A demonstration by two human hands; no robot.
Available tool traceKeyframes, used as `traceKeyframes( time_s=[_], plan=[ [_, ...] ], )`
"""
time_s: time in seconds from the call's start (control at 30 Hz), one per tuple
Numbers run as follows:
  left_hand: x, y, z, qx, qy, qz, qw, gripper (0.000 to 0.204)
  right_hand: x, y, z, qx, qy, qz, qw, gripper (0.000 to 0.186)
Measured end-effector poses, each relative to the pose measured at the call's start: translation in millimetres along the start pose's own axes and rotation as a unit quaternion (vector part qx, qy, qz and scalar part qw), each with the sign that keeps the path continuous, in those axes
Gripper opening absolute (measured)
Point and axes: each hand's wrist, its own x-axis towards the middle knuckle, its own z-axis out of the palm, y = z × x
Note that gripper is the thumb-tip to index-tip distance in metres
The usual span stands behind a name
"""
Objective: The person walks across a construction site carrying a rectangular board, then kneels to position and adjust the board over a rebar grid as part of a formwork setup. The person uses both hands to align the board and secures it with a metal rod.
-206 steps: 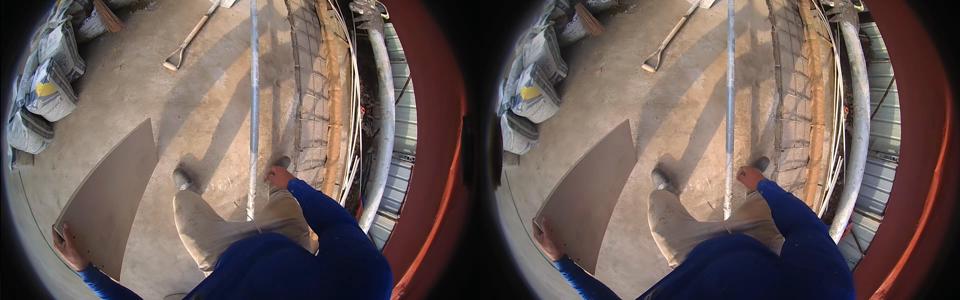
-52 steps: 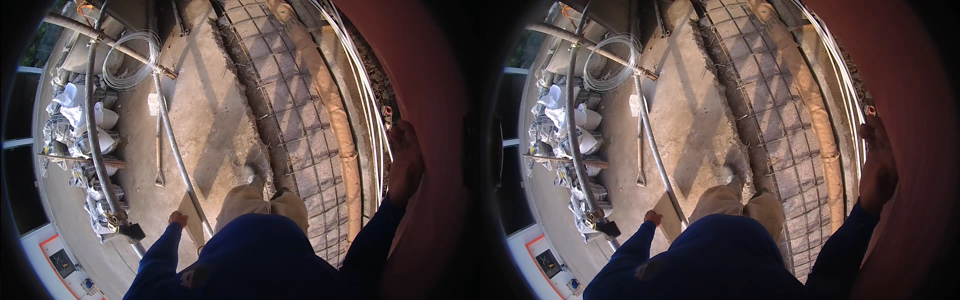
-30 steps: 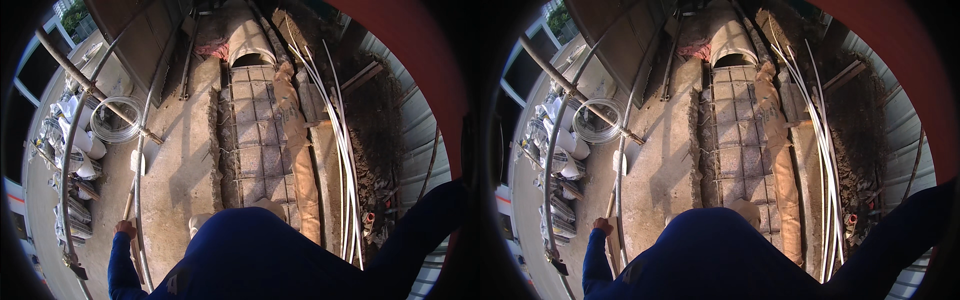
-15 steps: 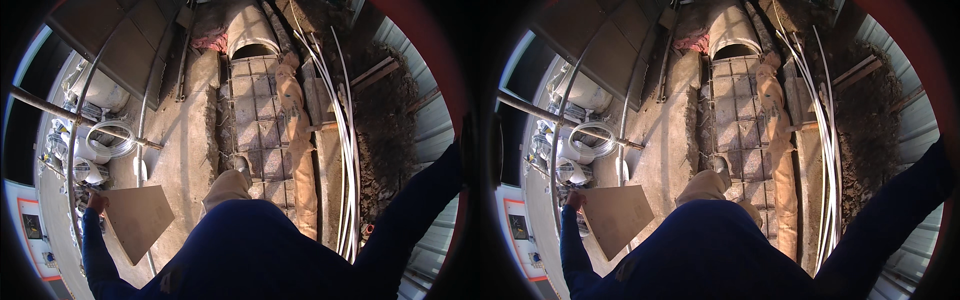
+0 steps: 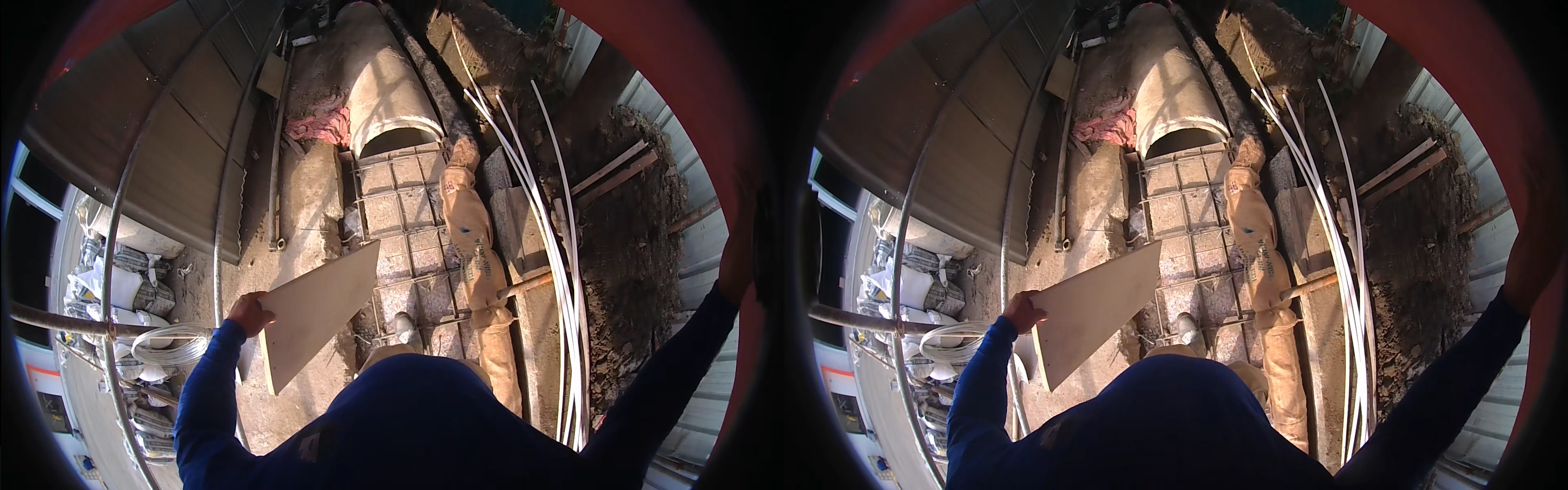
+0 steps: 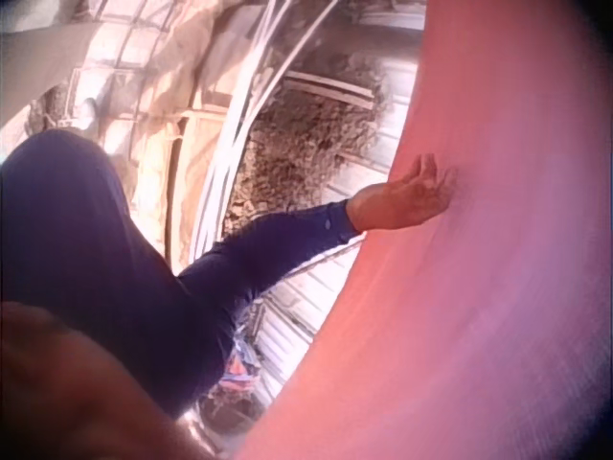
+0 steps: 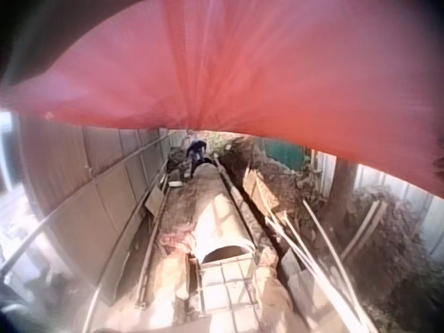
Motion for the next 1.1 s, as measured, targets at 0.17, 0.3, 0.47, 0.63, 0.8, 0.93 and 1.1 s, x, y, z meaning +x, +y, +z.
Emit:
traceKeyframes(
  time_s=[0.17, 0.3, 0.47, 0.63, 0.8, 0.93, 1.1],
  plan=[
    [99, 65, 28, 0.063, 0.012, 0.006, 0.998, 0.051, -55, 89, 53, -0.009, -0.040, 0.170, 0.985, 0.049],
    [133, 83, 28, 0.085, 0.048, -0.028, 0.995, 0.061, -124, 133, 121, 0.005, -0.155, 0.228, 0.961, 0.040],
    [167, 102, 50, 0.100, 0.027, -0.089, 0.991, 0.055, -295, 200, 210, 0.143, -0.305, 0.392, 0.856, 0.020],
    [149, 87, 94, 0.113, 0.006, -0.146, 0.983, 0.044, -423, 158, 305, 0.211, -0.505, 0.487, 0.681, 0.030],
    [148, 91, 145, 0.104, -0.014, -0.198, 0.974, 0.041, -418, 154, 317, 0.223, -0.590, 0.478, 0.611, 0.029],
    [135, 75, 164, 0.046, -0.038, -0.274, 0.960, 0.035, -377, 196, 356, 0.167, -0.490, 0.535, 0.667, 0.022],
    [152, 64, 168, 0.036, -0.061, -0.308, 0.949, 0.030, -306, 195, 472, 0.180, -0.458, 0.466, 0.735, 0.027]
  ],
)
